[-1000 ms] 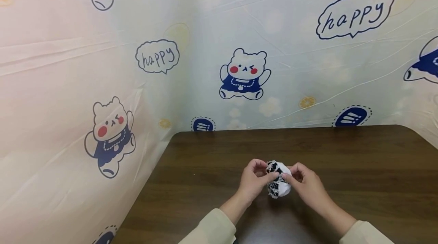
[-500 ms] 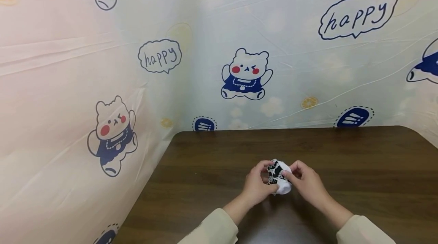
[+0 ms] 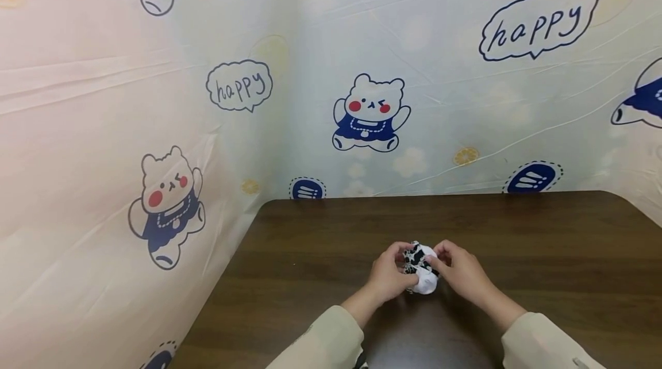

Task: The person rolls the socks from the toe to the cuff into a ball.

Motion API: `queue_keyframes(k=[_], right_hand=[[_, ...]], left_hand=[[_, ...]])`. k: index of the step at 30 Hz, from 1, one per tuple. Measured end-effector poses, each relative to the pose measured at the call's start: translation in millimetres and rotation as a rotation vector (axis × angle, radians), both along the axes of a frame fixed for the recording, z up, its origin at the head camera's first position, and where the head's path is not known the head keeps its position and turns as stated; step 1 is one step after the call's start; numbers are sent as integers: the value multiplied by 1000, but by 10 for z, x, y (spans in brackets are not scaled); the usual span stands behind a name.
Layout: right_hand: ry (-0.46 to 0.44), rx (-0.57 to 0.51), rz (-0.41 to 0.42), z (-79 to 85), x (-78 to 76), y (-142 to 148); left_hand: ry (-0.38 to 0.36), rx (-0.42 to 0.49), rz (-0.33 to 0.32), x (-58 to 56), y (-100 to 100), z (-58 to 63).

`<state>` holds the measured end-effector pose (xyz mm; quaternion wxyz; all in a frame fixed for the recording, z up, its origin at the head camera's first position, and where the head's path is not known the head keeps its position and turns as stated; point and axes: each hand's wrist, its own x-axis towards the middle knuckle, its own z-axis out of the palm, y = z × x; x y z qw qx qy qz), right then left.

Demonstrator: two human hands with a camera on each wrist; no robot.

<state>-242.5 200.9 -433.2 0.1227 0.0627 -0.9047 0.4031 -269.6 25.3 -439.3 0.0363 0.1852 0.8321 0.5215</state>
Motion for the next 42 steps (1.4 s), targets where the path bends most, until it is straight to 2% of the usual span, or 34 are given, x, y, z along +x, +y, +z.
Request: queue_keyframes(k=[8, 14, 19, 42], right_hand=[[-57, -1, 8, -14, -35, 16], [-90, -63, 81, -47, -55, 35], [-111, -87, 124, -84, -83, 57], [-141, -38, 96, -137, -48, 66]], left_hand=[[9, -4, 18, -55, 12, -29], [14, -28, 50, -70, 12, -51], [10, -12, 49, -85, 24, -76], [-18, -25, 29, -61, 46, -125]])
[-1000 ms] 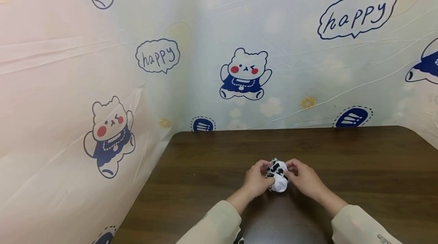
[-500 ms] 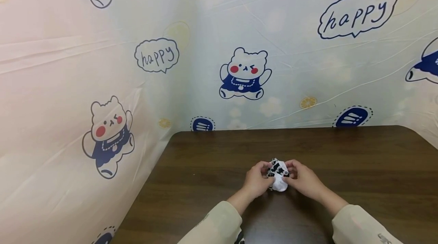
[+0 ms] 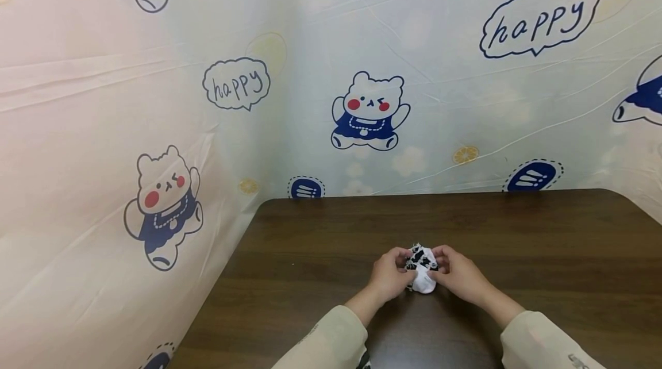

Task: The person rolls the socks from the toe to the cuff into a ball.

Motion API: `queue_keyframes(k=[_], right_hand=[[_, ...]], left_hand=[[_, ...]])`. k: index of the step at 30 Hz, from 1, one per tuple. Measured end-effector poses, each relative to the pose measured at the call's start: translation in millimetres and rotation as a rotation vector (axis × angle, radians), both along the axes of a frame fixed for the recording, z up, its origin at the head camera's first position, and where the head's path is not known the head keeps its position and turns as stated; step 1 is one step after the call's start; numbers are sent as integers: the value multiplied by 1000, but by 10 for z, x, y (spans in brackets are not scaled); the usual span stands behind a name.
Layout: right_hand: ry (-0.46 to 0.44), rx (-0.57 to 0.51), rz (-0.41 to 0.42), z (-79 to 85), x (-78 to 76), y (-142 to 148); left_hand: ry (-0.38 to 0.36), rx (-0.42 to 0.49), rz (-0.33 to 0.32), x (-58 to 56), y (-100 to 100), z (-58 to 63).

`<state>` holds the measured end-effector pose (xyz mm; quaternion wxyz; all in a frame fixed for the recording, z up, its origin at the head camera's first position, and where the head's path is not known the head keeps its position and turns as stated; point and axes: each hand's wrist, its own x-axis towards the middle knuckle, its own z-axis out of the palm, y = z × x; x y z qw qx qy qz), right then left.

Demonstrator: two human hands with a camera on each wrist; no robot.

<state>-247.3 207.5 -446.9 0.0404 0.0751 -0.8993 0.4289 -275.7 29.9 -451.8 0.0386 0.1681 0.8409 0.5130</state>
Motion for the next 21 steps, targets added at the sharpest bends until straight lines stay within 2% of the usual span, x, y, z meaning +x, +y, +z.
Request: queue_keyframes(k=[12, 21], right_hand=[[11, -9, 9, -29, -33, 31], [33, -49, 20, 87, -77, 73]], left_hand=[[-2, -40, 20, -14, -9, 15], [14, -19, 22, -92, -48, 136]])
